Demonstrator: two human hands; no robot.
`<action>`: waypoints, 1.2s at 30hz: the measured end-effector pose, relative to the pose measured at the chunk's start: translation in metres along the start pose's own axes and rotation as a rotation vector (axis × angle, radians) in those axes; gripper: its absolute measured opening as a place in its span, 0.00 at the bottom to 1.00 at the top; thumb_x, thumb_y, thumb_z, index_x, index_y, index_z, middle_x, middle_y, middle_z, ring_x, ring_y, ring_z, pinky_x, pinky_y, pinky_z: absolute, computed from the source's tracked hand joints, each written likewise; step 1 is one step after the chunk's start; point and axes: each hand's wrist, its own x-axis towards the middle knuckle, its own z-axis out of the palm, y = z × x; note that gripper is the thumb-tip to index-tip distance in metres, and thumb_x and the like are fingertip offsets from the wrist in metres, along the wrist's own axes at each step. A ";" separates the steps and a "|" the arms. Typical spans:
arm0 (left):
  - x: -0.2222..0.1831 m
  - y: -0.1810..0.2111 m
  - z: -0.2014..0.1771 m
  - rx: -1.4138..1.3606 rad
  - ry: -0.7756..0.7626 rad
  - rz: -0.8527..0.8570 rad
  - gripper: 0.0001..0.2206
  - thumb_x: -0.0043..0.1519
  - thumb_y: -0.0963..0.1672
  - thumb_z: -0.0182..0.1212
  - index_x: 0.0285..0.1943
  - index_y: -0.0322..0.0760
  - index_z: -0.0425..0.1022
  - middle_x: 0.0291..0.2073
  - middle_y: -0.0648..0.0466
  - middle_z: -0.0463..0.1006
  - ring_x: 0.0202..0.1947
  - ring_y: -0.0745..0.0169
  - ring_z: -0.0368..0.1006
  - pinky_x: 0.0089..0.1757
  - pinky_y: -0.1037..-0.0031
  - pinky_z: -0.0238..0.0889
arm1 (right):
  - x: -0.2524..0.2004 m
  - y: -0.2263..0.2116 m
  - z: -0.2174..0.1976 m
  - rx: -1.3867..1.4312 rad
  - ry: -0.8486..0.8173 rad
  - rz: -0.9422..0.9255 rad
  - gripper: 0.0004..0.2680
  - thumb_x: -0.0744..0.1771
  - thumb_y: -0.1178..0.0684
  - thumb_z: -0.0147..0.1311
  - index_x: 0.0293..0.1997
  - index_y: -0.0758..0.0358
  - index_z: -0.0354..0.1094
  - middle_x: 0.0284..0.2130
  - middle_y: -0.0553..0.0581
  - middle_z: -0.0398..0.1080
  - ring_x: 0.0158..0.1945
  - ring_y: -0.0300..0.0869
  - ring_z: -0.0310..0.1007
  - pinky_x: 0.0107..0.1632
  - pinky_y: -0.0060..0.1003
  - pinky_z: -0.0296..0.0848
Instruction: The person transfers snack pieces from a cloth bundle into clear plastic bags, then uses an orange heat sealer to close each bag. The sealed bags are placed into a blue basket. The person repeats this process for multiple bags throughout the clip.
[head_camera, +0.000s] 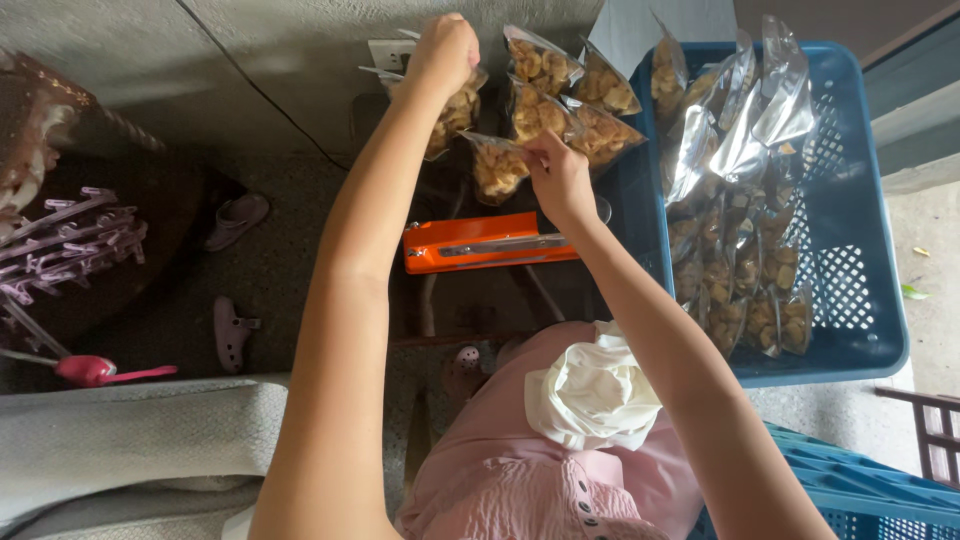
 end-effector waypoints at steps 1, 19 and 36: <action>0.004 -0.004 0.006 0.002 0.001 0.030 0.07 0.56 0.34 0.66 0.29 0.35 0.82 0.38 0.45 0.83 0.42 0.50 0.81 0.46 0.65 0.74 | -0.002 0.005 0.001 0.013 0.013 0.022 0.05 0.69 0.57 0.59 0.46 0.66 0.70 0.41 0.63 0.79 0.46 0.50 0.83 0.46 0.40 0.80; -0.001 0.047 -0.006 -0.186 -0.009 0.234 0.11 0.57 0.35 0.68 0.47 0.35 0.84 0.42 0.46 0.83 0.40 0.50 0.80 0.40 0.65 0.73 | -0.011 0.010 -0.005 0.151 -0.031 0.123 0.05 0.69 0.57 0.58 0.47 0.66 0.70 0.42 0.60 0.80 0.49 0.46 0.82 0.50 0.38 0.79; -0.107 -0.009 -0.086 0.427 -0.069 0.065 0.11 0.58 0.37 0.70 0.42 0.52 0.83 0.44 0.62 0.82 0.62 0.52 0.68 0.55 0.12 0.31 | 0.030 0.010 0.049 0.131 0.016 0.029 0.06 0.72 0.54 0.49 0.52 0.63 0.67 0.37 0.62 0.78 0.34 0.47 0.80 0.37 0.39 0.73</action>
